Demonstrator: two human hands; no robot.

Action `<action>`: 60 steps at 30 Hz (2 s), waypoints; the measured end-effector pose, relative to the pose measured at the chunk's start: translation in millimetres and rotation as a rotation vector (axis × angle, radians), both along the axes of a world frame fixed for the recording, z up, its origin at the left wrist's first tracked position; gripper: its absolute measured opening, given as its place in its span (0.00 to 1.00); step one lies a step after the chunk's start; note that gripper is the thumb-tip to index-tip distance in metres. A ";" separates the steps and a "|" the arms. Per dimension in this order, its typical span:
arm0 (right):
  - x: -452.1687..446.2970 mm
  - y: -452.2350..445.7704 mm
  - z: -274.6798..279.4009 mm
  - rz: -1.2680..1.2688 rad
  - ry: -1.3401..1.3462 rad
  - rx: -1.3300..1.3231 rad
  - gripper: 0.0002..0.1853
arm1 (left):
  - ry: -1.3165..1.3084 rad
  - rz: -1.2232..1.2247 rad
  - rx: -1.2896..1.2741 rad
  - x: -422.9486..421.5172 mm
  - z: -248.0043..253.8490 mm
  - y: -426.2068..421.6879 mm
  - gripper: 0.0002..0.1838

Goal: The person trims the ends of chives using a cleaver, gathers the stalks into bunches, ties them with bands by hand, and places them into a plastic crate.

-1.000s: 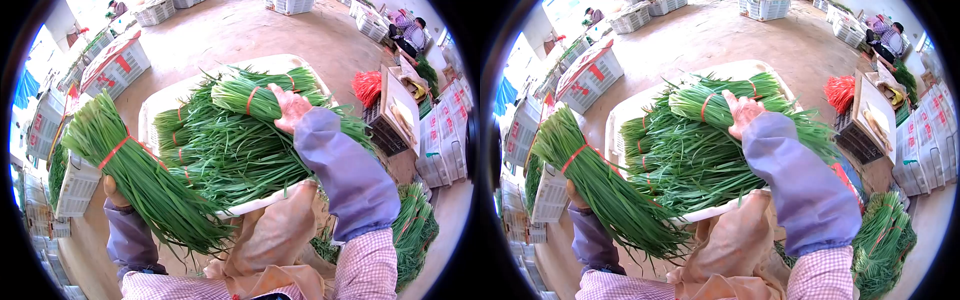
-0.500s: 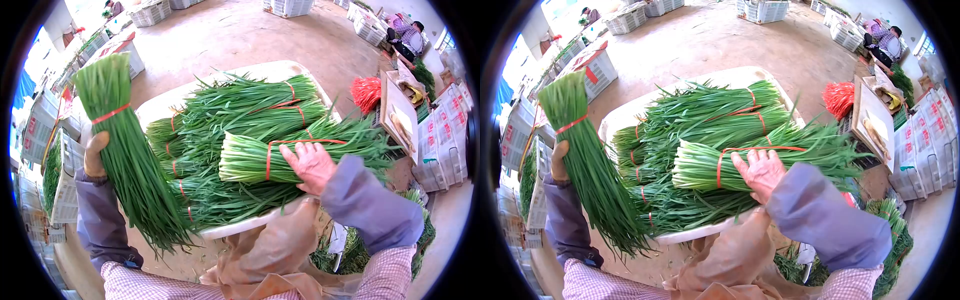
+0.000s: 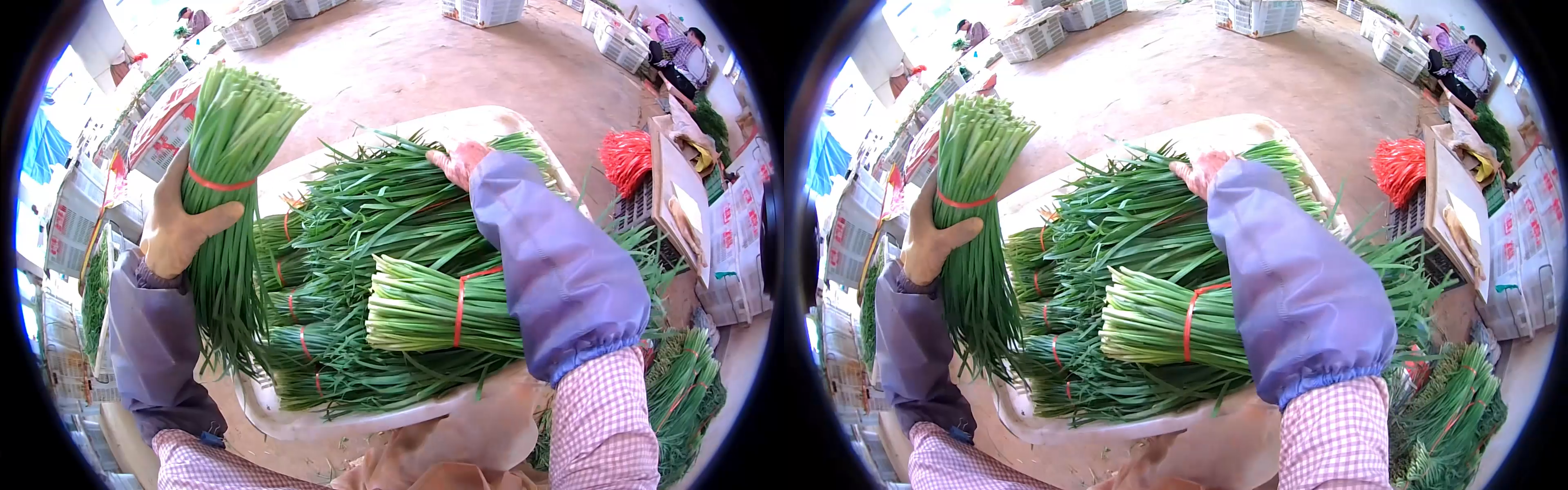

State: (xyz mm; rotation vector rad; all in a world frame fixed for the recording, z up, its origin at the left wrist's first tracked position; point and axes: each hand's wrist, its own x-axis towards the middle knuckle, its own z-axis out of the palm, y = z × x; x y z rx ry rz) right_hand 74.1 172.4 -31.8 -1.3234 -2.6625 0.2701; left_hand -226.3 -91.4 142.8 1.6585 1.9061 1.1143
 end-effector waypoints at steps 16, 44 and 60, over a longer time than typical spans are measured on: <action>21.7 -47.3 2.1 0.246 -0.165 0.127 0.46 | 0.760 -0.026 -0.041 111.7 4.5 123.0 0.49; 25.8 -55.1 -3.3 0.157 -0.106 0.072 0.36 | 0.226 -0.093 -0.150 207.7 -145.9 270.8 0.48; 29.0 -39.7 -16.0 0.173 0.057 0.051 0.30 | 0.169 -0.532 -0.259 208.1 -179.1 291.1 0.34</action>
